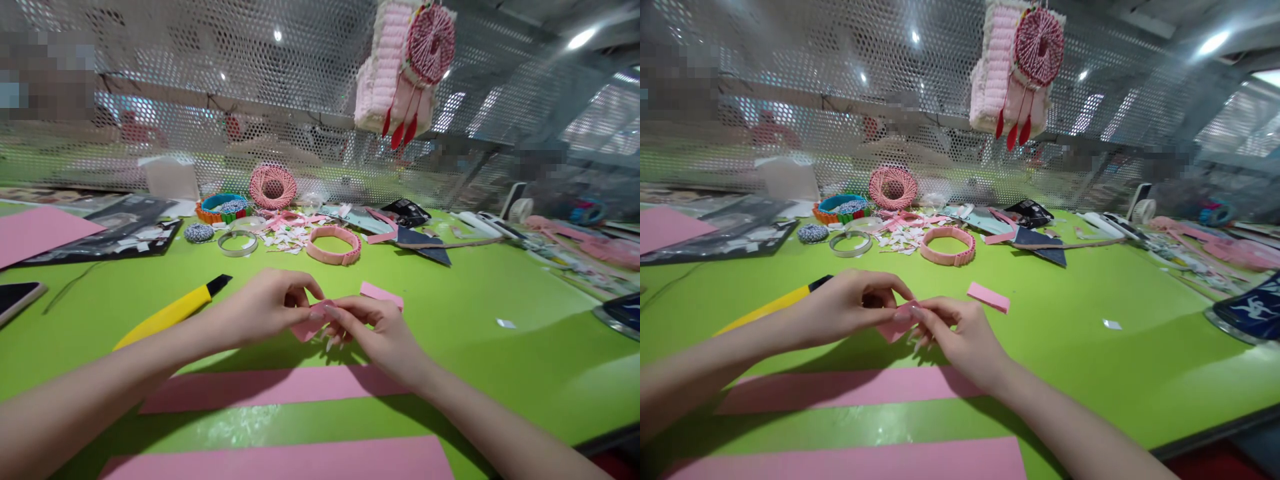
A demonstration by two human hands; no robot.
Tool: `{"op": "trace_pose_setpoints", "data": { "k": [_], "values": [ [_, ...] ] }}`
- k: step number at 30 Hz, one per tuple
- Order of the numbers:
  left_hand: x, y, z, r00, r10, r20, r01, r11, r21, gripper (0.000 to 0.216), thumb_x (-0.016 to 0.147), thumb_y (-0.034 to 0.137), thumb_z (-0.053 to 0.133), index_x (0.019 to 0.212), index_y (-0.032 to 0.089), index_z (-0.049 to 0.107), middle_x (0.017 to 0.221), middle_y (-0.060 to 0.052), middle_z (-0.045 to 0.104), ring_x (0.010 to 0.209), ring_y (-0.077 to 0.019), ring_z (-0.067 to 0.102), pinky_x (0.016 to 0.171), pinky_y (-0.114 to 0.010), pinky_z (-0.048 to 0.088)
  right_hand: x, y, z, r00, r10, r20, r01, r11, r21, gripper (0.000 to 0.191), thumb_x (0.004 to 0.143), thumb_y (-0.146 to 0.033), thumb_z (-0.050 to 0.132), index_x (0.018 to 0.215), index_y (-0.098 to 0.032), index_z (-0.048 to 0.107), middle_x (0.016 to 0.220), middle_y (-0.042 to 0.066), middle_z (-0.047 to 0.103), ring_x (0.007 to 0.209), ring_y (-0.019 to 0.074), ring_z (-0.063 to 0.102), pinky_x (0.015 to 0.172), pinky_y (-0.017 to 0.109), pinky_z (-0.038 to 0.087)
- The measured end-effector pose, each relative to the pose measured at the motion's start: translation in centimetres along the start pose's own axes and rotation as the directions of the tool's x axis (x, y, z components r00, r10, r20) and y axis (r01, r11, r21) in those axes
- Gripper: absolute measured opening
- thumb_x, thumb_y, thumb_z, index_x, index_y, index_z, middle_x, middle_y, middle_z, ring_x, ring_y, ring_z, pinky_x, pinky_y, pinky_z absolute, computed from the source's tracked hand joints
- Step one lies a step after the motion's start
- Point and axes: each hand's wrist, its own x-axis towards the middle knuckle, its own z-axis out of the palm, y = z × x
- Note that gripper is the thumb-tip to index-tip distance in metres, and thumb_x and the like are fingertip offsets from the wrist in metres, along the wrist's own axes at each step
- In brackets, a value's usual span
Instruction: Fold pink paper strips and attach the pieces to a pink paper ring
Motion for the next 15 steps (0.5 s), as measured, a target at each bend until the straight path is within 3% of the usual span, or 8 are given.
{"op": "trace_pose_setpoints", "data": {
  "k": [9, 12, 15],
  "values": [
    [0.36, -0.14, 0.23, 0.999, -0.041, 0.017, 0.042, 0.999, -0.034, 0.022, 0.082, 0.036, 0.057, 0.092, 0.016, 0.061, 0.064, -0.001, 0.071, 0.06, -0.0153, 0.065, 0.054, -0.022, 0.044, -0.01, -0.02, 0.34, 0.999, 0.024, -0.023, -0.022, 0.999, 0.049, 0.026, 0.087, -0.037, 0.061, 0.097, -0.017, 0.073, 0.071, 0.004, 0.071, 0.06, 0.0131, 0.066, 0.057, 0.024, 0.054],
    [0.5, -0.36, 0.23, 0.998, -0.058, 0.034, 0.057, 0.998, 0.025, 0.026, 0.082, 0.04, 0.055, 0.093, 0.016, 0.062, 0.065, -0.001, 0.071, 0.06, -0.0163, 0.064, 0.055, -0.023, 0.043, -0.04, 0.19, 0.45, 1.0, -0.025, -0.011, 0.025, 0.998, -0.052, 0.027, 0.089, -0.036, 0.056, 0.098, -0.017, 0.073, 0.074, 0.005, 0.072, 0.06, 0.0143, 0.066, 0.057, 0.026, 0.054],
    [0.55, -1.0, 0.22, 0.999, -0.01, 0.042, 0.0, 0.975, 0.222, 0.027, 0.084, 0.04, 0.053, 0.093, 0.018, 0.067, 0.071, -0.002, 0.069, 0.062, -0.0162, 0.061, 0.058, -0.025, 0.04, -0.08, 0.27, 0.37, 0.995, -0.102, 0.012, 0.102, 0.97, -0.222, 0.025, 0.09, -0.029, 0.053, 0.098, -0.017, 0.073, 0.078, 0.006, 0.073, 0.061, 0.0145, 0.065, 0.057, 0.025, 0.053]
  ]
}}
